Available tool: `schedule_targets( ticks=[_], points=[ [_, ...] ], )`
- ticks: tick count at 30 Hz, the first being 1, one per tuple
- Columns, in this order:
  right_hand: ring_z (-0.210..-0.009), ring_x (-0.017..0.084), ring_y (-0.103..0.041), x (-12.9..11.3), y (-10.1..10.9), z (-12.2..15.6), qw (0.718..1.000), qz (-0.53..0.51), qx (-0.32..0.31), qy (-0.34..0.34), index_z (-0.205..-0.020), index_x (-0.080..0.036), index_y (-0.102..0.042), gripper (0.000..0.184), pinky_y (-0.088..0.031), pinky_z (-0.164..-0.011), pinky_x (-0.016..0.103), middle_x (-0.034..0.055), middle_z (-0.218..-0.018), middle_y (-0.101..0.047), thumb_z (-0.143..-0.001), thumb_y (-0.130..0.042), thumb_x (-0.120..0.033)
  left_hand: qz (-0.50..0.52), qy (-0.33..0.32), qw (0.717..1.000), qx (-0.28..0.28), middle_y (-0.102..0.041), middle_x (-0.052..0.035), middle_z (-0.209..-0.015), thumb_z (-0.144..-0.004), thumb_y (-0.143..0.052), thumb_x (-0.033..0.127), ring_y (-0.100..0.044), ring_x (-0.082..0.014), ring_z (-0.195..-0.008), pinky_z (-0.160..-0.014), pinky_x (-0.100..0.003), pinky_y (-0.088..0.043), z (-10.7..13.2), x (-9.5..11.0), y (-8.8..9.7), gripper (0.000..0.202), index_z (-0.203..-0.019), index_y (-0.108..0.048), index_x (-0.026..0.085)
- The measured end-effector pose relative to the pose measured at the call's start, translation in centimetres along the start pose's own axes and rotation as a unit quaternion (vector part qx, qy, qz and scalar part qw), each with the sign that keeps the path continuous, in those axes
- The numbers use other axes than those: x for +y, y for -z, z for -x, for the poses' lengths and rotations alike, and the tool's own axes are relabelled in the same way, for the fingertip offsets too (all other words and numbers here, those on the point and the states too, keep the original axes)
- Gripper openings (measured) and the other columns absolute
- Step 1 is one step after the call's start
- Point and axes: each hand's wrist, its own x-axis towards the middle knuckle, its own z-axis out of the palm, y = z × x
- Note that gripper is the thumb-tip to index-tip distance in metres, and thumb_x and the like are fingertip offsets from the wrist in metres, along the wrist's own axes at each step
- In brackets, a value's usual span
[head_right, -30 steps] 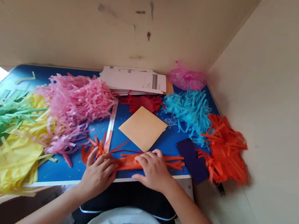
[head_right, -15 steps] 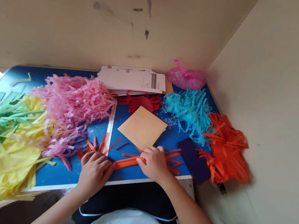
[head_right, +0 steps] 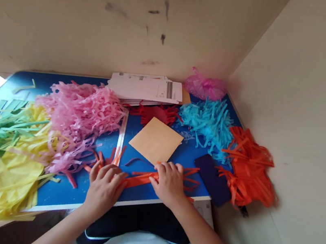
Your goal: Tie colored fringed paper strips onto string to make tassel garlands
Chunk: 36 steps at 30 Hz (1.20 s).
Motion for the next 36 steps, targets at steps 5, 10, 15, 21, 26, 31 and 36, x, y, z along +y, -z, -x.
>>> schedule_targets(
  ticks=[5,10,15,21,26,31,36],
  points=[
    [-0.104,0.02,-0.054,0.0,0.2,0.9,0.987,0.022,-0.005,0.162,-0.093,-0.023,-0.064,0.003,-0.022,-0.094,0.041,0.0004,-0.092,-0.07,-0.091,-0.063,-0.024,0.003,-0.107,0.994,-0.015,-0.071,0.0014,-0.093,-0.085,-0.059,0.019,-0.058,-0.0255,-0.109,-0.116,-0.059,-0.011,0.2,0.1,0.2,0.016,-0.086,-0.07,0.029],
    [-0.096,0.017,-0.054,-0.4,-0.1,-0.2,0.987,-0.003,-0.007,0.161,-0.08,-0.022,-0.063,0.016,-0.024,-0.091,0.039,-0.0023,-0.082,-0.069,-0.094,-0.058,-0.02,0.011,-0.102,0.995,0.001,-0.072,-0.0017,-0.09,-0.084,-0.06,0.027,-0.06,-0.0261,-0.105,-0.116,-0.058,-0.013,-0.2,1.0,0.1,0.012,-0.09,-0.07,0.023],
    [-0.098,0.021,-0.052,-2.2,-0.2,0.5,0.986,0.059,-0.018,0.152,-0.095,-0.02,-0.065,0.008,-0.027,-0.086,0.04,0.0038,-0.093,-0.07,-0.094,-0.057,-0.021,0.004,-0.094,0.995,0.039,-0.071,0.004,-0.075,-0.087,-0.059,0.018,-0.063,-0.0197,-0.095,-0.113,-0.052,-0.018,0.5,1.1,-0.7,0.014,-0.078,-0.068,0.025],
    [-0.091,0.017,-0.054,1.2,-0.6,2.5,0.986,0.002,0.058,0.154,-0.1,-0.027,-0.067,0.016,-0.025,-0.084,0.038,-0.0028,-0.088,-0.072,-0.097,-0.054,-0.019,0.043,-0.084,0.994,0.048,-0.075,0.0049,-0.086,-0.092,-0.057,0.023,-0.061,-0.0213,-0.093,-0.102,-0.047,-0.026,2.4,-0.5,-0.2,0.014,-0.094,-0.07,0.03],
    [-0.089,0.017,-0.054,3.0,0.1,2.5,0.99,-0.056,0.053,0.121,-0.078,-0.023,-0.069,0.016,-0.028,-0.083,0.037,-0.0002,-0.085,-0.07,-0.091,-0.061,-0.019,0.051,-0.063,0.996,0.039,-0.074,0.0032,-0.08,-0.093,-0.054,0.024,-0.061,-0.0218,-0.086,-0.098,-0.046,-0.03,2.3,-0.6,0.1,0.016,-0.088,-0.069,0.027],
    [-0.086,0.018,-0.054,3.0,0.6,2.2,0.989,-0.11,-0.02,0.096,-0.081,-0.023,-0.07,0.011,-0.029,-0.08,0.035,0.0014,-0.082,-0.068,-0.09,-0.064,-0.025,0.081,-0.04,0.996,-0.003,-0.073,0.0013,-0.08,-0.092,-0.056,0.027,-0.062,-0.021,-0.086,-0.098,-0.046,-0.03,1.8,-0.3,0.5,0.014,-0.083,-0.068,0.025],
    [-0.084,0.018,-0.054,2.9,0.7,1.7,0.992,-0.121,-0.037,0.025,-0.067,-0.021,-0.066,0.021,-0.029,-0.08,0.035,0.0004,-0.077,-0.067,-0.086,-0.069,-0.028,0.073,-0.019,0.997,-0.012,-0.071,0.0014,-0.077,-0.092,-0.056,0.028,-0.062,-0.0207,-0.086,-0.096,-0.044,-0.03,1.5,0.0,0.6,0.017,-0.08,-0.068,0.025]
  ],
)
